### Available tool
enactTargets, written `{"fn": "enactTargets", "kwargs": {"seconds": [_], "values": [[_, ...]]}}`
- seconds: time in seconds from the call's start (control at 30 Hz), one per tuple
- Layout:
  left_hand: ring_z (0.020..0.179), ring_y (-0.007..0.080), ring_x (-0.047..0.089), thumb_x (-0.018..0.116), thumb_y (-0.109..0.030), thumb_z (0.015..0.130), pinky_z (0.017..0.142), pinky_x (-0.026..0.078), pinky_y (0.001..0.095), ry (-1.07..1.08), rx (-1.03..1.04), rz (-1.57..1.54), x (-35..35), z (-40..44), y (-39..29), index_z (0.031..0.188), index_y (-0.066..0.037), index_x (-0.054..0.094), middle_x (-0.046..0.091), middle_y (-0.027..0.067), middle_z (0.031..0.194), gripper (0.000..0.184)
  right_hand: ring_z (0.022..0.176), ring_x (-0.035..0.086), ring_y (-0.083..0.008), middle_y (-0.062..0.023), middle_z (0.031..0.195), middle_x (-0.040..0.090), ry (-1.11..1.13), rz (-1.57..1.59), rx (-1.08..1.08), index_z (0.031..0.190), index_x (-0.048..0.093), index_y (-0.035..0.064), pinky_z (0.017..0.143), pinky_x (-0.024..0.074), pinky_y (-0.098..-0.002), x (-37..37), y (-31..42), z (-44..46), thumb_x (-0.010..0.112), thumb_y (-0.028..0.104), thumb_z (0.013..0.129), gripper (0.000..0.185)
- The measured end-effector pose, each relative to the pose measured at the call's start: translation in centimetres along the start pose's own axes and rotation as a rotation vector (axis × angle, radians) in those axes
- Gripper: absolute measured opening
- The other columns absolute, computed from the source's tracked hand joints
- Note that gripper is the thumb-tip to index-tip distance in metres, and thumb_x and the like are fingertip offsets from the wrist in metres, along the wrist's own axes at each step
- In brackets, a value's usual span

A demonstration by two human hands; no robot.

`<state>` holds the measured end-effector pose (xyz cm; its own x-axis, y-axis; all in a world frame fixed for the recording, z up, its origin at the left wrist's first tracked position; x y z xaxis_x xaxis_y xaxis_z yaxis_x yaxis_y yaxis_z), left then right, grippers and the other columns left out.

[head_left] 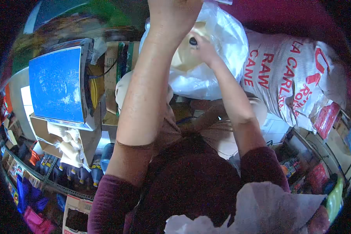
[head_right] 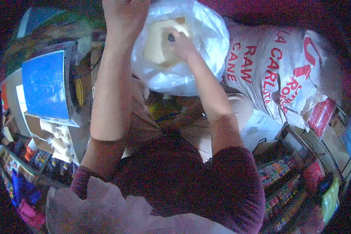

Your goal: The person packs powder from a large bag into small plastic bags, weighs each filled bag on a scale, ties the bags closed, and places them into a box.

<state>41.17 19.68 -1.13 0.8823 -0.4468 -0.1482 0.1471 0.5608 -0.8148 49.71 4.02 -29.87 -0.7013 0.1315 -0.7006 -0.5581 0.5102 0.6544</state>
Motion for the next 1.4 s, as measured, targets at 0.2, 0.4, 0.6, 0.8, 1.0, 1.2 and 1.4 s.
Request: {"fn": "enactTargets", "kwargs": {"seconds": [0.2, 0.4, 0.6, 0.8, 1.0, 1.2, 1.4], "values": [[0.089, 0.0256, 0.064, 0.056, 0.0, 0.081, 0.078, 0.049, 0.0303, -0.009, -0.013, -0.03, -0.8, 0.0, -1.0, 0.099, 0.002, 0.066, 0.064, 0.0169, 0.096, 0.021, 0.1, 0.061, -0.0325, -0.0159, 0.103, 0.064, 0.517, -0.508, 0.226, 0.108, 0.053, 0.0059, 0.086, 0.0473, -0.0423, 0.5, 1.9, -4.3, 0.067, 0.029, 0.075, 0.042], [0.09, 0.0271, 0.063, 0.054, -0.003, 0.08, 0.08, 0.049, 0.0324, -0.017, 0.044, -0.01, -0.5, 0.1, -0.6, 0.099, 0.002, 0.066, 0.064, 0.0173, 0.096, 0.022, 0.101, 0.061, -0.0321, -0.0162, 0.105, 0.064, 0.541, -0.642, 0.214, 0.111, 0.057, 0.01, 0.086, 0.0478, -0.0432, 1.5, 1.4, -3.5, 0.062, 0.036, 0.079, 0.042], [0.09, 0.028, 0.063, 0.055, -0.005, 0.081, 0.08, 0.049, 0.0328, -0.001, -0.018, -0.009, -0.4, -0.1, -0.6, 0.098, 0.002, 0.066, 0.064, 0.0173, 0.097, 0.022, 0.101, 0.061, -0.0316, -0.0171, 0.11, 0.063, 0.219, -0.849, 0.242, 0.113, 0.061, 0.0113, 0.084, 0.0494, -0.043, -8.7, 0.5, -1.3, 0.06, 0.037, 0.079, 0.043], [0.089, 0.0258, 0.063, 0.057, -0.005, 0.081, 0.079, 0.049, 0.0318, -0.02, -0.058, -0.026, -1.1, 0.0, -0.6, 0.099, 0.001, 0.067, 0.064, 0.0162, 0.097, 0.021, 0.097, 0.065, -0.028, -0.0147, 0.108, 0.065, 0.12, -1.027, 0.258, 0.11, 0.063, 0.0112, 0.088, 0.049, -0.0404, -14.5, -1.5, -2.0, 0.045, 0.027, 0.09, 0.031], [0.088, 0.0237, 0.063, 0.055, -0.003, 0.081, 0.078, 0.049, 0.0302, 0.004, -0.074, -0.01, -1.1, -0.2, 0.1, 0.1, 0.001, 0.067, 0.064, 0.0157, 0.097, 0.023, 0.104, 0.063, -0.0235, -0.0058, 0.112, 0.066, 0.006, -1.042, 0.206, 0.115, 0.065, 0.0147, 0.082, 0.0497, -0.0465, -8.4, -3.7, -2.7, 0.049, 0.019, 0.087, 0.032], [0.088, 0.0244, 0.063, 0.055, -0.003, 0.081, 0.078, 0.048, 0.0298, 0.012, -0.115, -0.043, -1.1, 0.0, 0.4, 0.101, 0.002, 0.066, 0.063, 0.0161, 0.097, 0.023, 0.107, 0.061, -0.0222, -0.0052, 0.114, 0.065, 0.169, -0.892, 0.441, 0.113, 0.066, 0.014, 0.085, 0.0483, -0.0467, -8.4, -6.7, -0.9, 0.052, 0.019, 0.086, 0.031], [0.088, 0.0247, 0.063, 0.056, -0.002, 0.082, 0.078, 0.048, 0.03, 0.022, -0.034, 0.028, -0.7, 0.0, 0.3, 0.101, 0.002, 0.066, 0.064, 0.0164, 0.098, 0.022, 0.11, 0.059, -0.021, -0.0047, 0.116, 0.064, 0.33, -0.94, 0.483, 0.111, 0.067, 0.0132, 0.087, 0.0468, -0.0469, -2.6, -7.9, 1.6, 0.054, 0.018, 0.085, 0.029]]}}
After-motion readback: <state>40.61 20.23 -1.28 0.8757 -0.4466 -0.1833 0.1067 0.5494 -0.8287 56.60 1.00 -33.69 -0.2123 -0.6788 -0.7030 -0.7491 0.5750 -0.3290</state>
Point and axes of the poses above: each hand's wrist, its own z-axis towards the middle knuckle, its own x-axis out of the palm, y = z × x, the point moved 9 cm from there along z, towards the middle knuckle
